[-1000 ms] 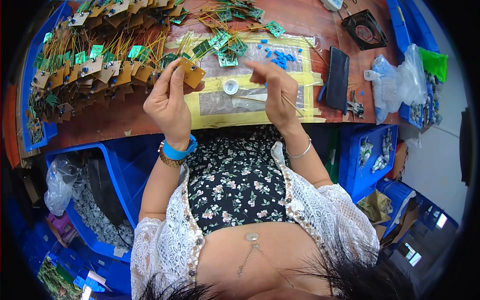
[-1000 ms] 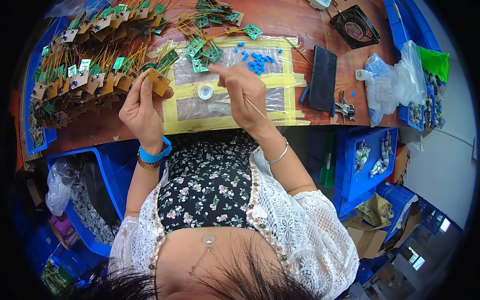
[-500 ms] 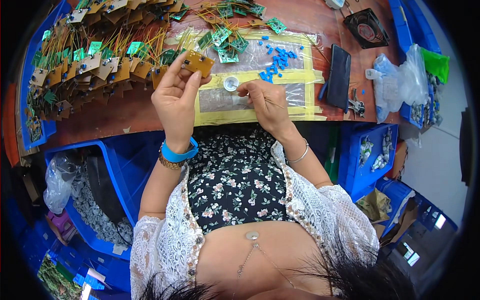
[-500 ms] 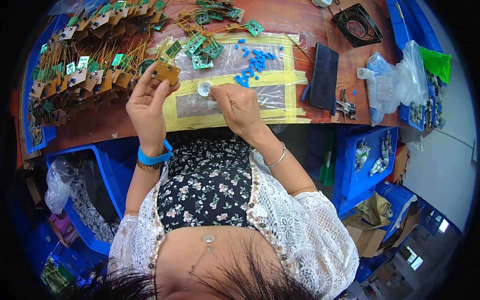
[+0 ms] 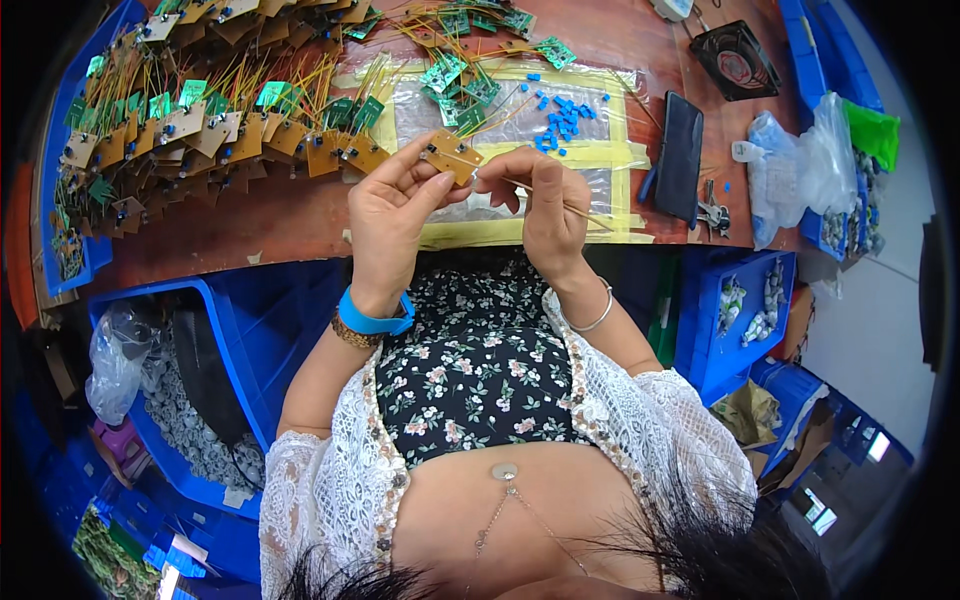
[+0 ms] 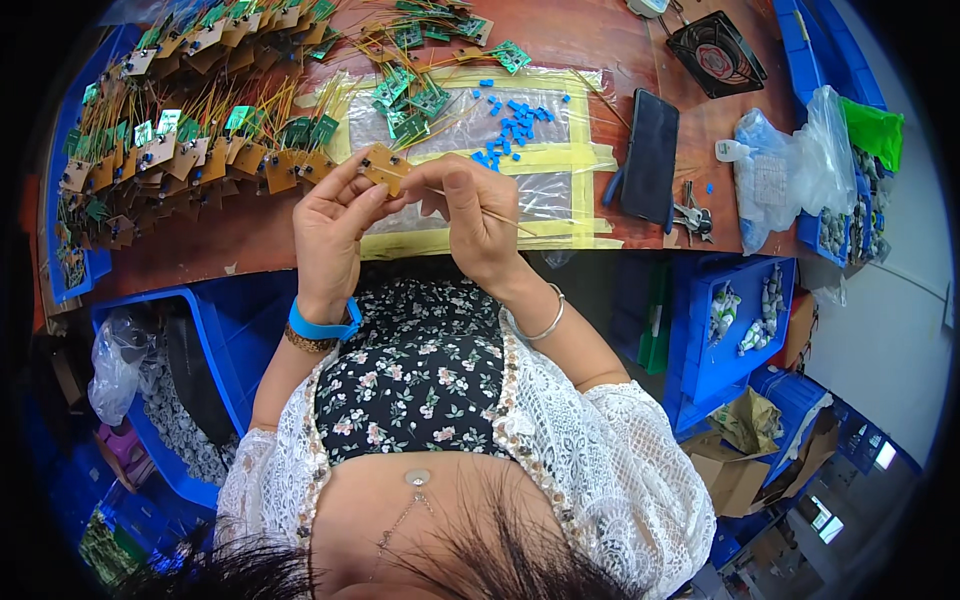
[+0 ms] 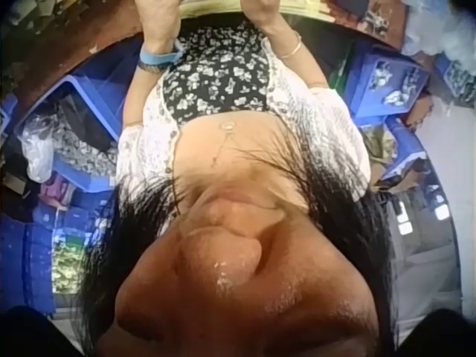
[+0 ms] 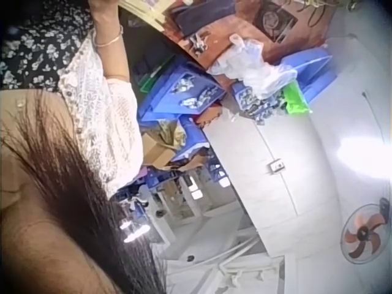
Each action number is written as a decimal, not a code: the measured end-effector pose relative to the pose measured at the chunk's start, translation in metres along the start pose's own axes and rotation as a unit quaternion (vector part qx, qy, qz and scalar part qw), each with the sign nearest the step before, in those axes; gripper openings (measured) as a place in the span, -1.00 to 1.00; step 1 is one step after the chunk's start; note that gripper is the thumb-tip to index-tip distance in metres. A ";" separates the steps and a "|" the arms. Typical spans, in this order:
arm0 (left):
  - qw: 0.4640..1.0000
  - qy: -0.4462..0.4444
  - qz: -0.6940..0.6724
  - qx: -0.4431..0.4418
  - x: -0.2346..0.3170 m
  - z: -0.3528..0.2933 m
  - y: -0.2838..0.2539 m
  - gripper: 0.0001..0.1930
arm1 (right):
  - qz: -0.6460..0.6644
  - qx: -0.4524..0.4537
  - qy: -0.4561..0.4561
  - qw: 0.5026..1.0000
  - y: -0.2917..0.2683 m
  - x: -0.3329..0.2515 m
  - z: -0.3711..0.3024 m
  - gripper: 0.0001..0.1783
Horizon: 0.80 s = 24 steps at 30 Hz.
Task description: Manually assembling and sorting small electronic circuit boards and wires at a factory workbench.
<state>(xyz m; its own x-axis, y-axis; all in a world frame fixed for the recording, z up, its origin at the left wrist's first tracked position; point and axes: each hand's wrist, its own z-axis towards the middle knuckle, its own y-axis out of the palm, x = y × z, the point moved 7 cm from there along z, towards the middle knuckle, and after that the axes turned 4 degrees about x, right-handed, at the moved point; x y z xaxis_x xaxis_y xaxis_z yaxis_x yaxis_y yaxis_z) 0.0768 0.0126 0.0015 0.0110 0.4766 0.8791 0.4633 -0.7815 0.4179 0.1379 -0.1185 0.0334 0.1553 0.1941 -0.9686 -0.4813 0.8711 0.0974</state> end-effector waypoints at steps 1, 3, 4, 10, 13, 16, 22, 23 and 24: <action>1.000 -0.004 -0.002 0.000 0.001 -0.001 0.001 -0.57 | -0.001 0.004 0.004 1.000 0.000 0.001 0.000 -0.35; 1.000 -0.007 -0.004 0.000 0.001 -0.002 0.002 -0.56 | -0.003 0.008 0.008 1.000 -0.001 0.004 0.001 -0.37; 1.000 -0.005 -0.005 -0.004 0.001 -0.002 0.003 -0.56 | -0.014 0.005 -0.008 1.000 -0.001 0.006 0.001 -0.39; 1.000 -0.005 -0.006 -0.007 0.000 -0.001 0.002 -0.57 | -0.095 -0.016 -0.056 0.994 -0.001 -0.001 -0.001 -0.52; 1.000 -0.005 -0.006 -0.009 -0.001 -0.001 0.004 -0.58 | -0.137 -0.023 -0.093 0.986 0.000 -0.007 -0.001 -0.57; 1.000 0.000 -0.009 -0.006 0.000 0.000 0.005 -0.58 | -0.186 -0.040 -0.139 0.972 0.001 -0.020 0.000 -0.60; 1.000 0.011 -0.010 0.018 -0.001 0.001 -0.004 -0.57 | -0.118 0.113 -0.119 0.979 -0.048 -0.017 -0.002 -0.55; 1.000 0.016 -0.007 0.019 -0.001 0.002 -0.004 -0.57 | -0.158 0.117 -0.098 0.976 -0.056 -0.012 0.002 -0.64; 1.000 0.014 -0.009 0.017 -0.001 0.002 -0.002 -0.57 | -0.197 0.121 -0.077 0.970 -0.063 -0.006 0.006 -0.73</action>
<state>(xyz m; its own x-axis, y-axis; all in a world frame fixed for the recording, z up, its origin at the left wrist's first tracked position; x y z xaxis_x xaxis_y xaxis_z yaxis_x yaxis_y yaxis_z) 0.0776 0.0138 -0.0007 -0.0227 0.4778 0.8781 0.4939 -0.7583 0.4254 0.1728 -0.1714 0.0344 0.4225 -0.1269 -0.8974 -0.1452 0.9679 -0.2052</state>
